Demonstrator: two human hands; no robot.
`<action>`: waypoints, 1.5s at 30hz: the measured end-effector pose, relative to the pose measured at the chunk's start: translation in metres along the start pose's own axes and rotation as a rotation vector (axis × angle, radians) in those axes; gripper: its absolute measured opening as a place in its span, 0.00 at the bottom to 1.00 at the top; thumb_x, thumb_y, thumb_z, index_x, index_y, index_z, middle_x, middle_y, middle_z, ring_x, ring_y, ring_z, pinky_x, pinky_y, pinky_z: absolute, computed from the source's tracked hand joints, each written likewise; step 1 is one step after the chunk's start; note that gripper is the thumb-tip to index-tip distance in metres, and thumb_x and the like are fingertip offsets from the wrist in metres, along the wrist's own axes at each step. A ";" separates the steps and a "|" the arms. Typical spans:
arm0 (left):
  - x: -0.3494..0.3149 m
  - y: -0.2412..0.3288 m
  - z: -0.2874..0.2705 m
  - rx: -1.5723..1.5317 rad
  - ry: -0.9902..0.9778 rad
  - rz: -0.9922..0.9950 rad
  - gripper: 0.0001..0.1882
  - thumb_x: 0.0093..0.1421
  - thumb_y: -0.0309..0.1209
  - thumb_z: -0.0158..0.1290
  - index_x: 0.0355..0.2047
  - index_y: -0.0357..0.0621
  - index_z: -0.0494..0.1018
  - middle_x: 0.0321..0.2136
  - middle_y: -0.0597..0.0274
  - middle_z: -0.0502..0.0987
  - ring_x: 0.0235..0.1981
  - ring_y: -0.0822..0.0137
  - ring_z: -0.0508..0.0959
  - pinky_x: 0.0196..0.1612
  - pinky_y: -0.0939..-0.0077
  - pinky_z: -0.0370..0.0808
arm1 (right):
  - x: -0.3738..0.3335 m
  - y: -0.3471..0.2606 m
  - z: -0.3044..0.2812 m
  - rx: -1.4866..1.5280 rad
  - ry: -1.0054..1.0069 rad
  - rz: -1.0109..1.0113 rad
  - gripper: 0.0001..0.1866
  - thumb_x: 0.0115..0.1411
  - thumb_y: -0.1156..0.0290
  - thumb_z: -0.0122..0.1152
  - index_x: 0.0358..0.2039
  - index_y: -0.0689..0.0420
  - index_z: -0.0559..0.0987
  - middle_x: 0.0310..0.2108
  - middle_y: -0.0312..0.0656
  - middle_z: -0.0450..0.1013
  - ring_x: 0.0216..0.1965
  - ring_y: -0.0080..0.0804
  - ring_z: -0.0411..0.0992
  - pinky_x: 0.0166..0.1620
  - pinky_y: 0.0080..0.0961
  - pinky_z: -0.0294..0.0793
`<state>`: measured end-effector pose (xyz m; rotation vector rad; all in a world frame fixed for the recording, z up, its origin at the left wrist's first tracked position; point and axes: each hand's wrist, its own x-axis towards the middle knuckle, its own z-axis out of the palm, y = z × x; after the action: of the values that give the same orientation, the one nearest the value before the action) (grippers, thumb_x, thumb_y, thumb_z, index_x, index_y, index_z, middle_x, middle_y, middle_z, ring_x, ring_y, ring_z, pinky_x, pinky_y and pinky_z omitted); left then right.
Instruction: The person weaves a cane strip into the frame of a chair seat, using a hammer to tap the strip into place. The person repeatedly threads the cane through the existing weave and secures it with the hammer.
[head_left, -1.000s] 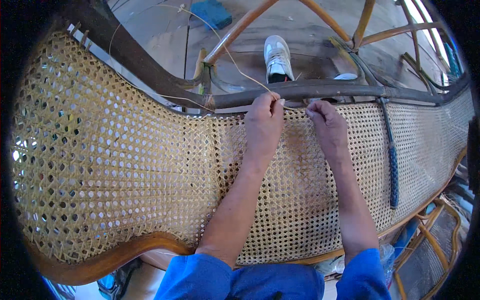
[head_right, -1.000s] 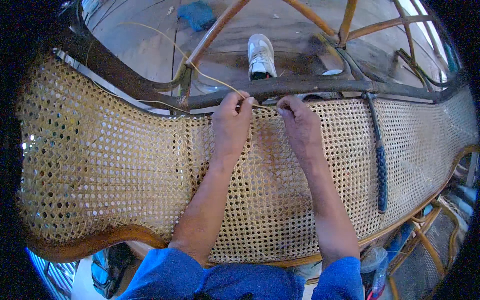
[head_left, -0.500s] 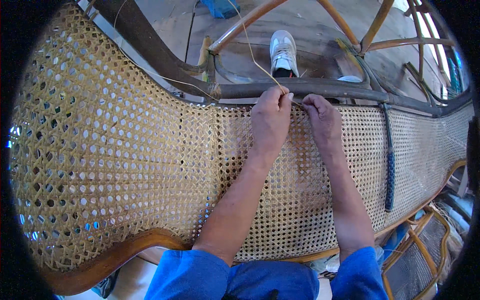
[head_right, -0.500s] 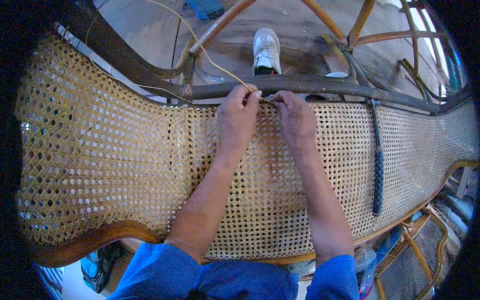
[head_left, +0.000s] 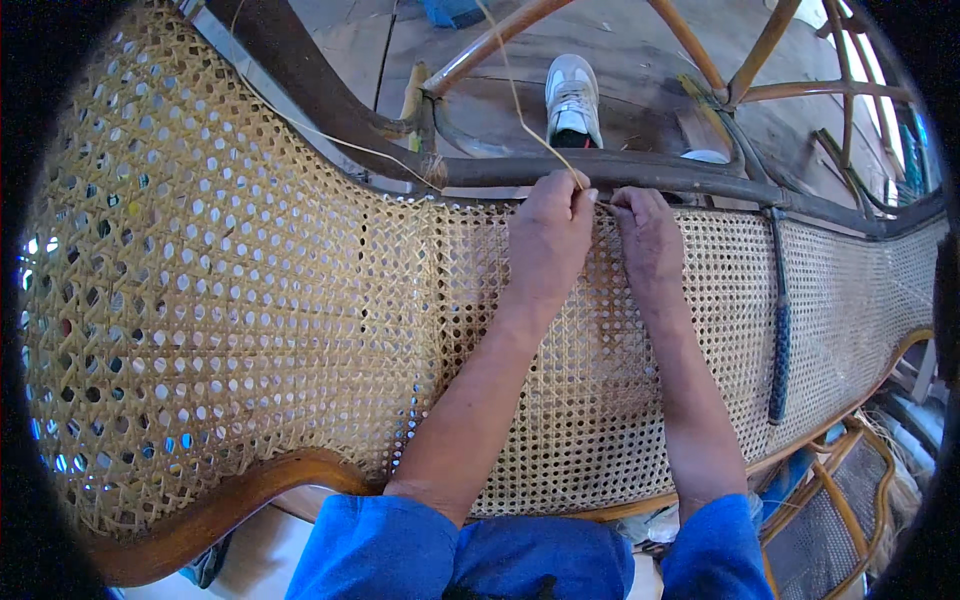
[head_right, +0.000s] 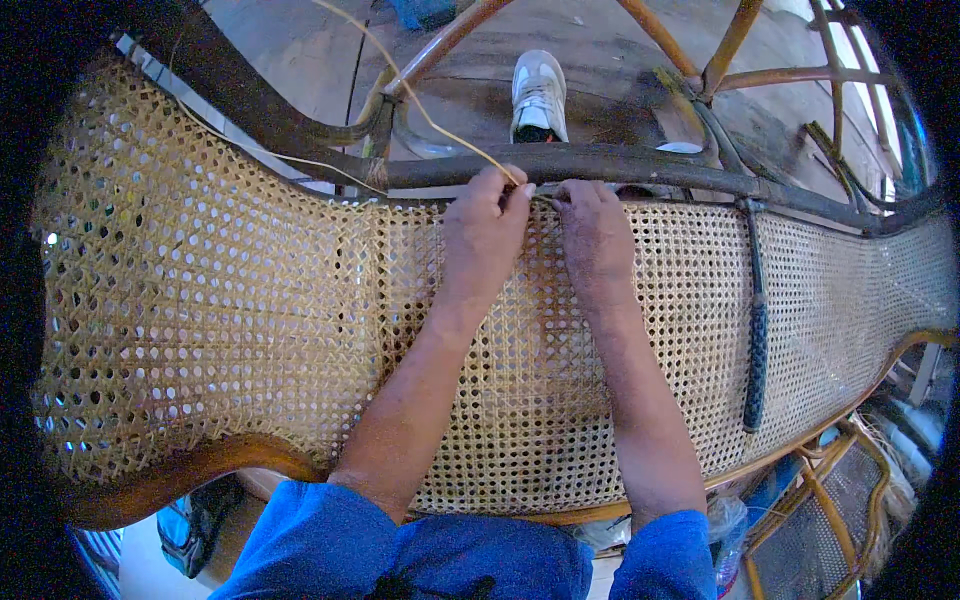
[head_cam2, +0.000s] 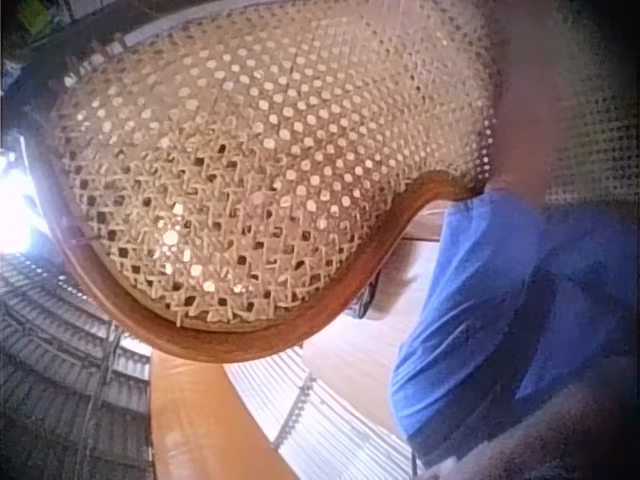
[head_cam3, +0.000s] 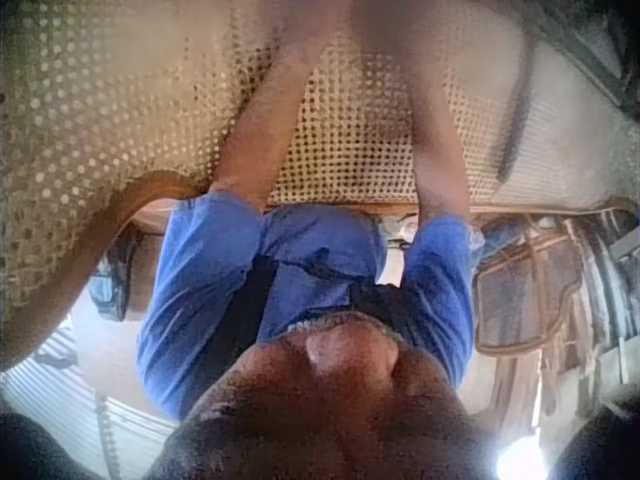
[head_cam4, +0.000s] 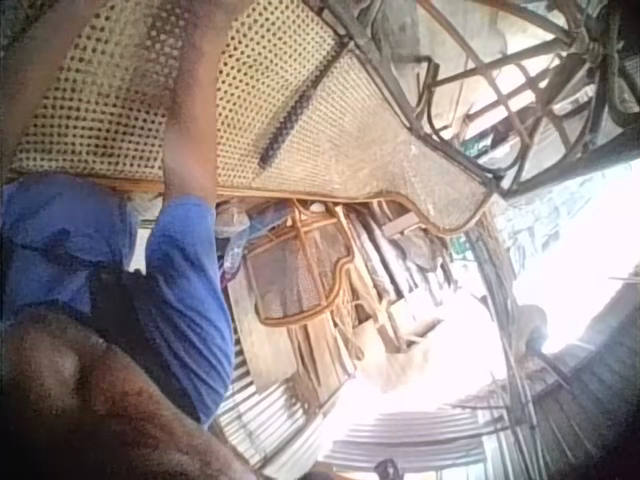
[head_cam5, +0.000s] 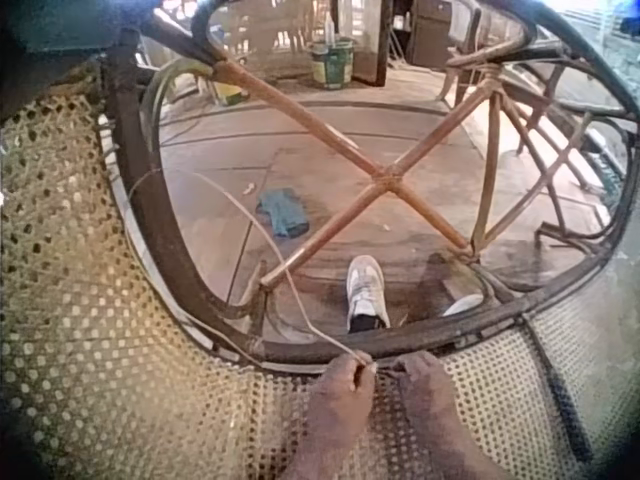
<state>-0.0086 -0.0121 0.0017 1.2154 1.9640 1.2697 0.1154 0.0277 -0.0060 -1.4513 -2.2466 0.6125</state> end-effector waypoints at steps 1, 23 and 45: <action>0.000 0.000 0.000 0.002 -0.014 0.014 0.05 0.52 0.25 0.55 0.29 0.40 0.70 0.27 0.53 0.75 0.30 0.52 0.76 0.33 0.63 0.72 | 0.000 0.000 0.000 -0.001 -0.011 0.009 0.08 0.53 0.76 0.53 0.35 0.58 0.74 0.32 0.46 0.72 0.37 0.45 0.70 0.40 0.37 0.70; -0.002 -0.002 0.000 0.032 -0.027 -0.010 0.06 0.54 0.29 0.55 0.31 0.41 0.75 0.23 0.51 0.77 0.25 0.57 0.78 0.30 0.67 0.73 | 0.004 0.008 0.001 -0.049 -0.057 -0.038 0.10 0.53 0.73 0.53 0.37 0.55 0.75 0.33 0.43 0.72 0.38 0.44 0.71 0.40 0.35 0.71; -0.004 0.003 -0.005 -0.061 -0.134 -0.087 0.08 0.53 0.29 0.57 0.31 0.38 0.76 0.21 0.57 0.77 0.22 0.72 0.75 0.29 0.76 0.72 | -0.002 0.005 0.004 -0.060 0.037 -0.075 0.10 0.51 0.73 0.57 0.36 0.53 0.79 0.36 0.43 0.73 0.38 0.41 0.72 0.41 0.32 0.72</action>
<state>-0.0095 -0.0174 0.0063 1.1420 1.8488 1.1657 0.1175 0.0272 -0.0123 -1.3876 -2.2975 0.4954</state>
